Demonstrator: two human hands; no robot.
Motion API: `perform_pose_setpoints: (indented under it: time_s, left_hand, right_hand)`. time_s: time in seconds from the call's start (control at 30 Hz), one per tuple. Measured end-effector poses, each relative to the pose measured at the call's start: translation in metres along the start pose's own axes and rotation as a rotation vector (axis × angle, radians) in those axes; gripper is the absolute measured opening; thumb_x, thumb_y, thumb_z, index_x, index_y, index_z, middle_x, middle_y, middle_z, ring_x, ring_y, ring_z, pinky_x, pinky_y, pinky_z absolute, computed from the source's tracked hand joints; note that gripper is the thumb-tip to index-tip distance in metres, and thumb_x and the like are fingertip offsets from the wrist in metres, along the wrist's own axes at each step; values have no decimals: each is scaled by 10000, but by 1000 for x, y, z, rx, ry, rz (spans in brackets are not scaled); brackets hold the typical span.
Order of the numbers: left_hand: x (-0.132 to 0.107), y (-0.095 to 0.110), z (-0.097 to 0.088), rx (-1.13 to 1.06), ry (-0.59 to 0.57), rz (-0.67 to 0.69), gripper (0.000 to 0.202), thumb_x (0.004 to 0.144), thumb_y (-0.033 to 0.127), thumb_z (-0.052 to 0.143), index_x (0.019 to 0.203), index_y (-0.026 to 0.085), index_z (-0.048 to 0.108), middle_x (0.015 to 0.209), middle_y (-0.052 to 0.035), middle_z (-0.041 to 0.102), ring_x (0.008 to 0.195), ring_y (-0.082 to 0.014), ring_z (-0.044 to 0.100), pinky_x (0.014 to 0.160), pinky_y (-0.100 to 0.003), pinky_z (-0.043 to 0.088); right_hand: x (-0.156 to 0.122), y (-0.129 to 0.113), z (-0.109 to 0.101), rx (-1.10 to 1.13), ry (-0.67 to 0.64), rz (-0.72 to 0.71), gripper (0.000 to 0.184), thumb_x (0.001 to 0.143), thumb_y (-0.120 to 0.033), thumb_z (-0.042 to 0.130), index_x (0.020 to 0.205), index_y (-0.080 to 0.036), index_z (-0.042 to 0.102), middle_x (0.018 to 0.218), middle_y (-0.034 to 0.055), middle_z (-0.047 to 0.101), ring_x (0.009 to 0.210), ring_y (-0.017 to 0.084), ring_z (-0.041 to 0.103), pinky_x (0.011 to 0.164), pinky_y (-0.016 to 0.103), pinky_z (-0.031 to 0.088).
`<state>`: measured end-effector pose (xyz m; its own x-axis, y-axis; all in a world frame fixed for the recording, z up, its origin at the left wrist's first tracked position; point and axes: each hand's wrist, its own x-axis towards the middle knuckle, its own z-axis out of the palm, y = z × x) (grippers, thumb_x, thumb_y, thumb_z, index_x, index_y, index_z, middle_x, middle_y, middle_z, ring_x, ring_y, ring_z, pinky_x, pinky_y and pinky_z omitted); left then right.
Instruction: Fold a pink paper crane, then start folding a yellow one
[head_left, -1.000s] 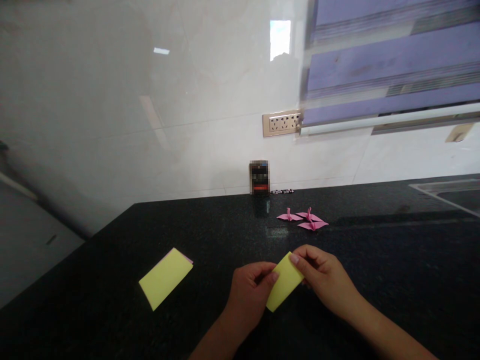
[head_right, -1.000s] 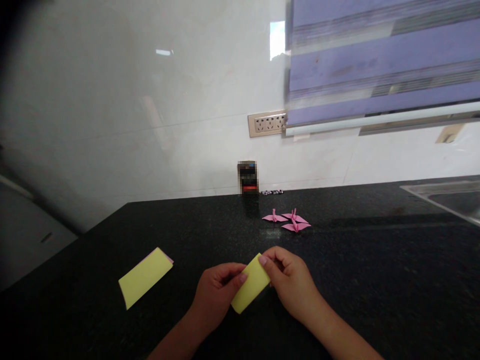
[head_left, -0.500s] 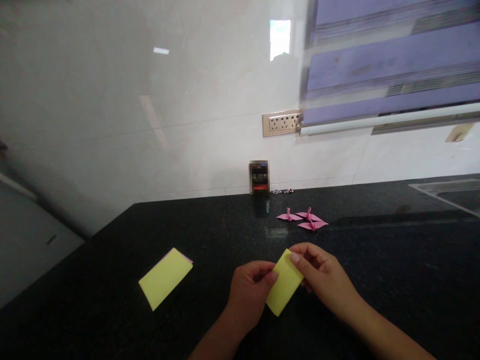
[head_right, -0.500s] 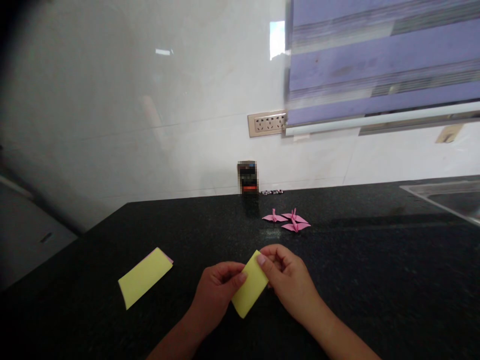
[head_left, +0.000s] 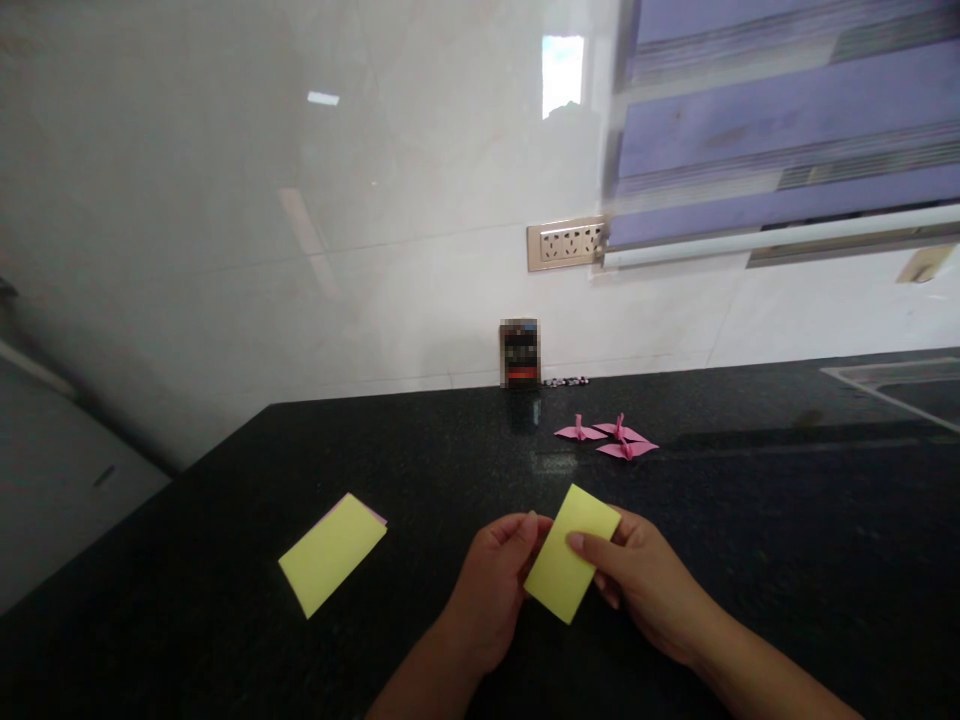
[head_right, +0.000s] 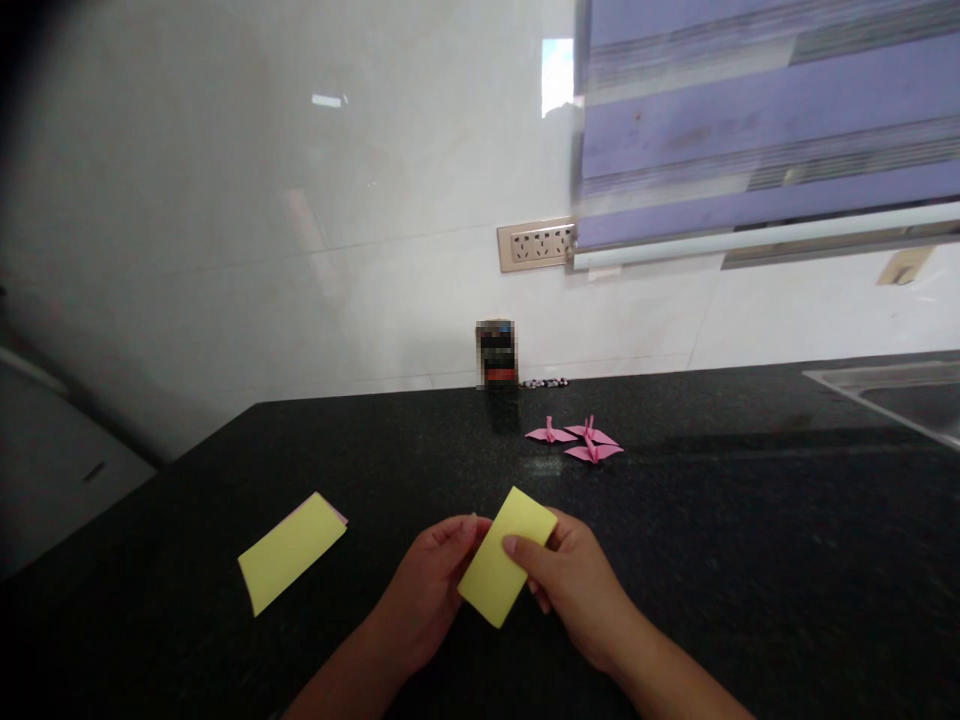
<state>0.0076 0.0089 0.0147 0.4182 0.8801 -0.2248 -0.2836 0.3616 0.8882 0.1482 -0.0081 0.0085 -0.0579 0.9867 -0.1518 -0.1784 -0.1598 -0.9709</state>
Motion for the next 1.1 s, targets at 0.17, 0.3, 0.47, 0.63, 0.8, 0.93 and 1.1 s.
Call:
perform_pose_setpoints:
  time_s: [0.17,0.3,0.47,0.63,0.8,0.93,1.1]
  left_hand:
    - [-1,1,1,-158,-136,-100,328,752,375,518,876,84,601,669,-73,623,574,-139,563,562,-245,399]
    - [-1,0,1,-165,-160,-114,328,744,378,526,872,85,597,675,-75,624,583,-151,570,576,-258,402]
    - [-1,-1,0,-186,-166,-124,295,754,343,525,879,85,591,670,-74,624,571,-144,569,568,-251,401]
    - [0,-3,-2,-213,-168,-117,259,776,292,504,891,76,588,672,-79,625,583,-138,569,563,-243,402]
    - [0,-4,-1,-227,-160,-121,236,776,263,507,896,77,586,672,-77,628,586,-136,570,555,-239,400]
    - [0,-2,-1,-219,-167,-121,237,781,264,499,899,74,580,684,-83,631,584,-140,572,567,-251,404]
    - [0,-2,-1,-219,-158,-121,229,784,258,497,892,73,577,670,-79,627,576,-135,567,550,-242,396]
  right_hand:
    - [-2,-2,0,0,-64,4,224,682,-345,590,735,-140,517,557,-29,508,365,32,327,322,153,239]
    - [-2,-1,0,-8,-81,16,222,684,-343,587,731,-137,519,532,-38,501,347,26,324,320,150,236]
    - [-2,-1,-1,3,-86,22,239,679,-359,592,738,-137,526,534,-38,504,346,27,330,321,150,242]
    - [-2,-1,-2,17,-93,21,215,688,-337,590,736,-141,514,537,-40,505,345,23,331,318,143,243]
    - [-3,0,-1,28,-102,7,210,699,-328,587,732,-137,507,534,-38,501,348,20,324,317,140,236]
    - [-3,-1,0,18,-96,2,212,711,-336,577,721,-139,498,533,-41,496,343,18,311,317,142,229]
    - [-3,-1,0,18,-86,7,211,712,-336,576,723,-141,498,526,-42,489,344,20,314,317,141,228]
